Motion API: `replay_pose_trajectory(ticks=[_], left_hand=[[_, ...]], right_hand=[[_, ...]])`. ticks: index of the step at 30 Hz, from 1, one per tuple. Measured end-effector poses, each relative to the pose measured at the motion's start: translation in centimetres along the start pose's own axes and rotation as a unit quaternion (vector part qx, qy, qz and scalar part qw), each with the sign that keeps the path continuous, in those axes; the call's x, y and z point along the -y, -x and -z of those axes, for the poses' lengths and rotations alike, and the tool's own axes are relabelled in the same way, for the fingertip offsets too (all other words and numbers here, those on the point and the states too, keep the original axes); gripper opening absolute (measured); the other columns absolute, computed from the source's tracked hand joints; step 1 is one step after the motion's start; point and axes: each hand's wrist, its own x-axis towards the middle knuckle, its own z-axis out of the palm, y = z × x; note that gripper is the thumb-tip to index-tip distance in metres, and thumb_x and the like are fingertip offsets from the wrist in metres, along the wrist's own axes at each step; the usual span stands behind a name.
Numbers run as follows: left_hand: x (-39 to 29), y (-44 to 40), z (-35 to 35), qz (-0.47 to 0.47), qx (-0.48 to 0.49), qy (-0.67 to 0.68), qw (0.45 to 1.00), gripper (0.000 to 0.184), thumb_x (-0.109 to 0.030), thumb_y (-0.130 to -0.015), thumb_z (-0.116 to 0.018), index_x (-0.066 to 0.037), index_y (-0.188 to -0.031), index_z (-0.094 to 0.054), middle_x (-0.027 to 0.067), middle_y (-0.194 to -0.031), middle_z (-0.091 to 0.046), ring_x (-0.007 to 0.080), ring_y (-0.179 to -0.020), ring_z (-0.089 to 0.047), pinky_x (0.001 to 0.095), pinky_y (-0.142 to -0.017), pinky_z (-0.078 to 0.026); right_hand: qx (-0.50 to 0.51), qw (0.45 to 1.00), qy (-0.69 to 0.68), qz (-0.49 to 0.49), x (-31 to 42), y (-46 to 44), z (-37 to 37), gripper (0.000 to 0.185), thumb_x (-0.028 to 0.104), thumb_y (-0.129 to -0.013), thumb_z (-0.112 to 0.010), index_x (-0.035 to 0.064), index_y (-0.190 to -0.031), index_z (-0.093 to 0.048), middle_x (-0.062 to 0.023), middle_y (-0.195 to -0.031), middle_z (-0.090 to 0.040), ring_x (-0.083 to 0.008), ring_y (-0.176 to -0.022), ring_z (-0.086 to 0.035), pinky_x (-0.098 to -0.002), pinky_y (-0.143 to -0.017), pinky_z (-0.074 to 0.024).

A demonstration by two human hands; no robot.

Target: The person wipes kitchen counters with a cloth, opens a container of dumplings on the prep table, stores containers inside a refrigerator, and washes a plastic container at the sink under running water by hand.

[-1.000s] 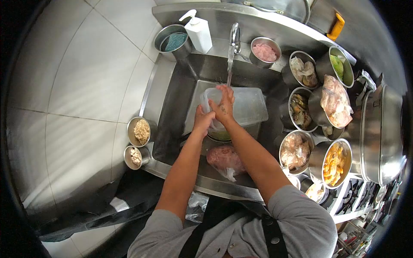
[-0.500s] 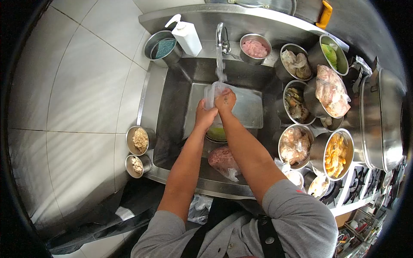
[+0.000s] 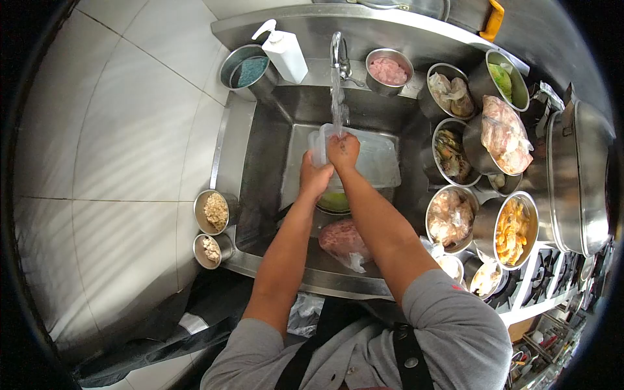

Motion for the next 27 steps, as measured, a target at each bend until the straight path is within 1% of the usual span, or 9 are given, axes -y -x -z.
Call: replay_pose_trajectory(ticks=[3,9,12,15,21,22,25,26,27], left_hand=[[0.6,-0.4,0.2,-0.029,0.010,-0.029,0.999,0.074,-0.005,-0.067,-0.060,0.004,-0.138,-0.038,0.0153,-0.107,-0.060,0.0210,-0.085,-0.060,0.0316,-0.065,-0.048],[0.3,-0.2,0.3,-0.030,-0.008,-0.039,0.999,0.075,-0.007,-0.066,-0.061,0.004,-0.137,-0.040,0.0159,-0.110,-0.060,0.0232,-0.089,-0.060,0.0329,-0.070,-0.050],[-0.4,0.2,0.1,-0.037,-0.027,-0.037,0.998,0.075,-0.007,-0.066,-0.062,0.005,-0.137,-0.040,0.0159,-0.111,-0.060,0.0235,-0.091,-0.060,0.0328,-0.073,-0.050],[0.9,0.3,0.0,-0.050,-0.036,-0.033,0.998,0.065,-0.008,-0.067,-0.064,0.003,-0.128,-0.043,0.0183,-0.114,-0.060,0.0275,-0.104,-0.060,0.0365,-0.090,-0.046],[-0.9,1.2,1.0,-0.080,-0.028,-0.097,0.992,0.070,-0.008,-0.067,-0.064,0.001,-0.131,-0.040,0.0186,-0.116,-0.058,0.0295,-0.107,-0.059,0.0375,-0.094,-0.044],[-1.7,1.7,1.2,-0.088,-0.043,-0.105,0.990,0.069,-0.008,-0.067,-0.064,0.002,-0.131,-0.040,0.0180,-0.116,-0.057,0.0293,-0.107,-0.058,0.0372,-0.095,-0.044],[-3.3,3.7,2.2,-0.120,-0.060,-0.077,0.988,0.069,-0.006,-0.066,-0.062,0.002,-0.131,-0.041,0.0164,-0.117,-0.055,0.0283,-0.109,-0.056,0.0365,-0.097,-0.042],[-3.2,4.3,3.1,-0.132,-0.052,-0.031,0.989,0.069,-0.006,-0.066,-0.062,0.002,-0.131,-0.041,0.0158,-0.118,-0.055,0.0277,-0.111,-0.055,0.0364,-0.097,-0.042],[-3.2,4.5,3.8,-0.143,-0.044,0.017,0.989,0.069,-0.005,-0.066,-0.061,0.002,-0.131,-0.041,0.0153,-0.118,-0.054,0.0271,-0.112,-0.054,0.0363,-0.097,-0.041]], right_hand=[[0.009,0.998,0.032,-0.044,0.1,-0.5,0.0,0.017,0.015,-0.074,-0.065,-0.0014,-0.070,-0.063,-0.0242,-0.072,-0.064,-0.0444,-0.073,-0.063,-0.0490,-0.066,-0.0493],[0.000,0.998,0.027,0.052,1.0,0.1,-0.9,0.015,0.014,-0.073,-0.064,-0.0008,-0.071,-0.065,-0.0240,-0.074,-0.064,-0.0439,-0.074,-0.063,-0.0492,-0.068,-0.0505],[0.003,0.998,0.054,0.017,0.8,-0.4,-0.4,0.017,0.017,-0.075,-0.063,0.0002,-0.074,-0.066,-0.0235,-0.077,-0.065,-0.0437,-0.077,-0.063,-0.0488,-0.069,-0.0505],[0.020,0.995,0.092,-0.018,-1.2,-1.2,0.3,0.022,0.020,-0.077,-0.063,-0.0026,-0.074,-0.065,-0.0233,-0.079,-0.067,-0.0397,-0.079,-0.066,-0.0455,-0.070,-0.0520],[0.030,0.995,-0.013,0.094,0.6,0.2,-0.5,0.020,0.019,-0.076,-0.064,-0.0006,-0.072,-0.065,-0.0241,-0.074,-0.063,-0.0441,-0.074,-0.061,-0.0512,-0.068,-0.0485],[0.076,0.992,0.086,0.048,0.1,-0.4,-0.1,0.020,0.019,-0.077,-0.063,-0.0001,-0.082,-0.066,-0.0247,-0.081,-0.063,-0.0427,-0.082,-0.061,-0.0499,-0.074,-0.0484],[0.039,0.987,0.157,0.011,-6.8,-3.1,-1.5,0.024,0.018,-0.078,-0.061,0.0009,-0.095,-0.064,-0.0251,-0.094,-0.062,-0.0409,-0.095,-0.059,-0.0468,-0.083,-0.0476],[0.077,0.961,0.265,0.025,-7.6,-3.6,-0.8,0.028,0.019,-0.079,-0.061,0.0019,-0.100,-0.063,-0.0227,-0.104,-0.061,-0.0395,-0.105,-0.055,-0.0460,-0.091,-0.0447],[0.080,0.947,0.305,0.066,-7.9,-3.6,-1.1,0.025,0.020,-0.080,-0.060,0.0014,-0.096,-0.064,-0.0223,-0.102,-0.061,-0.0384,-0.106,-0.055,-0.0468,-0.091,-0.0439]])
